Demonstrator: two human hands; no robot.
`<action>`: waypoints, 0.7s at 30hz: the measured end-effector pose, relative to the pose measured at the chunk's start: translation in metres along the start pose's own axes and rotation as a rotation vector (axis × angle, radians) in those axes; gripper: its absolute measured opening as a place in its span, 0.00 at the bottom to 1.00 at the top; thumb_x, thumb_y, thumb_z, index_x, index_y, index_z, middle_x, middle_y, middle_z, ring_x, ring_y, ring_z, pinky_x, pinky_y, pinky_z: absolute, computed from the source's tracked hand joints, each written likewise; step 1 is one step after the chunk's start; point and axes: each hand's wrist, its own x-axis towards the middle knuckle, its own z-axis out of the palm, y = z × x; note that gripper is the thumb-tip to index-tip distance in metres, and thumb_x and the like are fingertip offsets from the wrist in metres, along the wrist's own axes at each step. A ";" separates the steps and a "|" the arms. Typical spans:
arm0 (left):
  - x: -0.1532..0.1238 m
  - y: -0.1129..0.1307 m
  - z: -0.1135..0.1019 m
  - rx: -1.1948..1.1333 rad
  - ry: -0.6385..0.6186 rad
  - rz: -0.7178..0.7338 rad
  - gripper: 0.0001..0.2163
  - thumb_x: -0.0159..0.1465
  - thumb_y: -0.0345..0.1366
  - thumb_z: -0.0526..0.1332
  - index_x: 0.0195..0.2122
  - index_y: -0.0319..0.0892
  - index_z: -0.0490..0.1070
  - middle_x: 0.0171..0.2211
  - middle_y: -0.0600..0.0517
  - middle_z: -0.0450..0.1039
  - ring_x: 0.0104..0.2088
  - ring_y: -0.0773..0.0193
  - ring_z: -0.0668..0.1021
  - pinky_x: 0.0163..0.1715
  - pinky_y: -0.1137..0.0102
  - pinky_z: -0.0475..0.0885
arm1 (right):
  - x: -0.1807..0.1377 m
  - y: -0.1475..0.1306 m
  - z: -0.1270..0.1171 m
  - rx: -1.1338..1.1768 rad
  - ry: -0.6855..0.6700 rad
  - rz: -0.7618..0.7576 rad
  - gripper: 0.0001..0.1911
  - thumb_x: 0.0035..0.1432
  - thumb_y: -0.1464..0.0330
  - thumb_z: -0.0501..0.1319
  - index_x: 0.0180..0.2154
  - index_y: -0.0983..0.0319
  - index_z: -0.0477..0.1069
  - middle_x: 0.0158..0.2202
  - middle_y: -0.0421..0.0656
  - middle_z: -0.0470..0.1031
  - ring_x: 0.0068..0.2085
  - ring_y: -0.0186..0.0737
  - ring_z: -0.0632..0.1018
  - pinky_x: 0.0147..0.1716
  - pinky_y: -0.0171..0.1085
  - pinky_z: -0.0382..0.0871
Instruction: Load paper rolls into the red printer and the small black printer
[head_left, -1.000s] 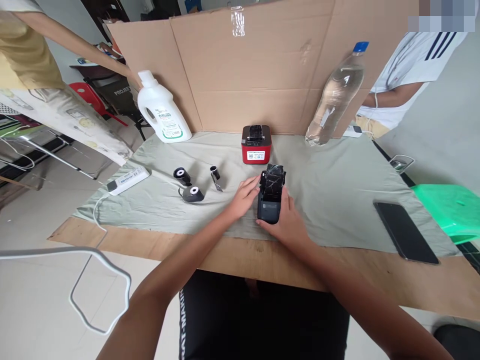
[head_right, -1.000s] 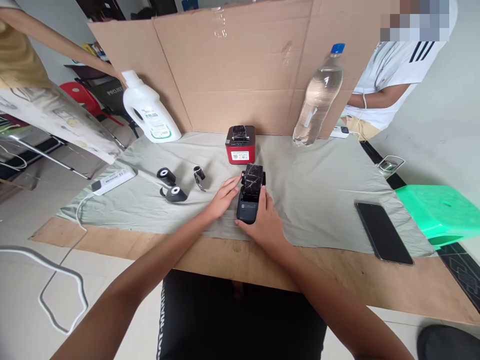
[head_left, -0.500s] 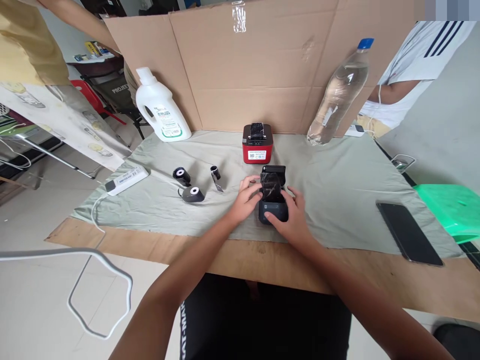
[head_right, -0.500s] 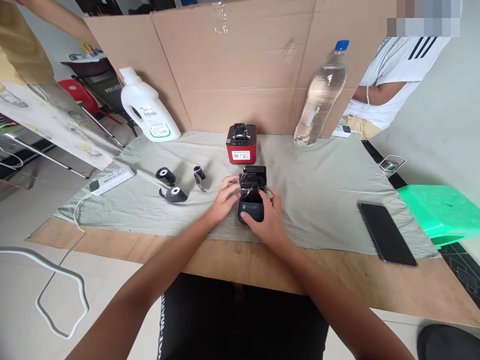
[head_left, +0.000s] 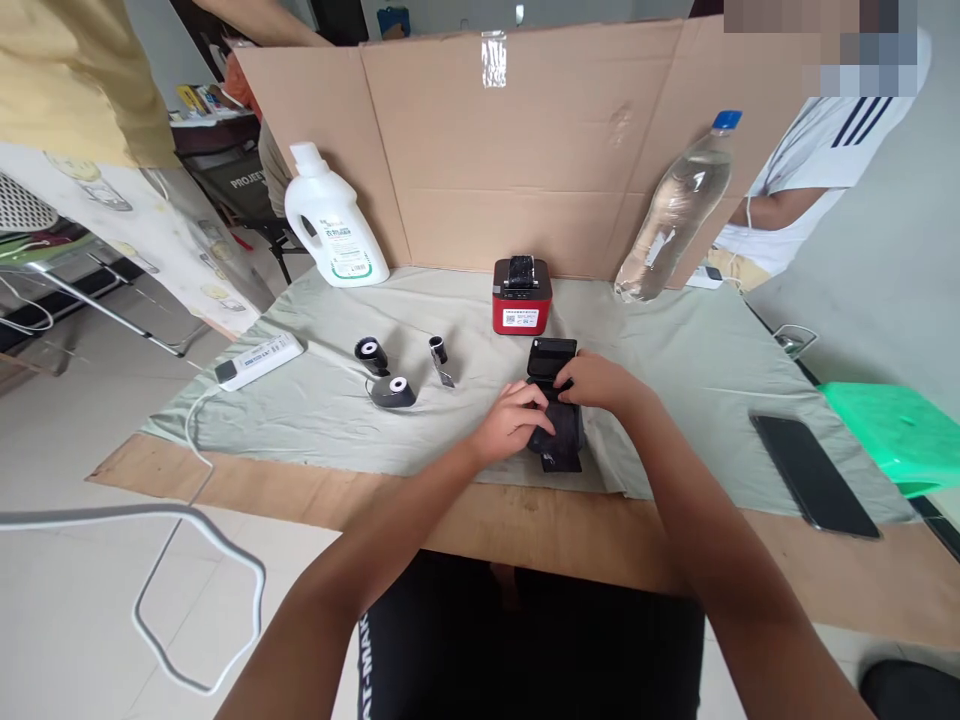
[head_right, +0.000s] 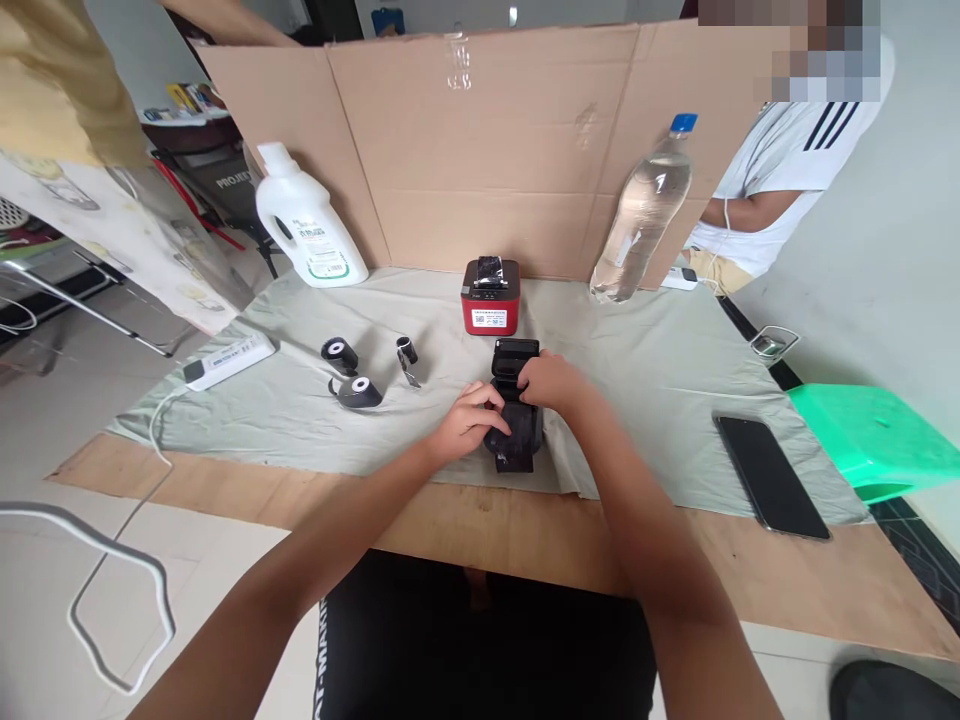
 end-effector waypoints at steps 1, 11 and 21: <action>0.000 -0.001 0.000 0.002 0.004 0.000 0.22 0.70 0.30 0.50 0.31 0.49 0.84 0.36 0.47 0.73 0.40 0.58 0.73 0.47 0.59 0.67 | 0.001 -0.007 -0.001 -0.034 -0.020 0.047 0.16 0.52 0.68 0.69 0.44 0.55 0.86 0.47 0.51 0.79 0.51 0.58 0.78 0.47 0.48 0.73; 0.003 0.001 -0.007 -0.232 0.300 -0.123 0.15 0.72 0.37 0.55 0.40 0.47 0.83 0.39 0.48 0.72 0.41 0.61 0.75 0.46 0.63 0.73 | -0.022 -0.017 -0.016 -0.056 0.078 0.067 0.11 0.56 0.66 0.68 0.42 0.59 0.80 0.48 0.51 0.79 0.44 0.52 0.79 0.37 0.42 0.66; 0.005 -0.005 -0.006 -0.467 0.463 -0.411 0.20 0.66 0.54 0.65 0.47 0.43 0.79 0.24 0.57 0.65 0.26 0.68 0.67 0.29 0.72 0.67 | -0.030 -0.033 -0.012 0.202 0.253 -0.292 0.08 0.57 0.68 0.64 0.39 0.58 0.67 0.38 0.42 0.76 0.39 0.43 0.74 0.35 0.37 0.59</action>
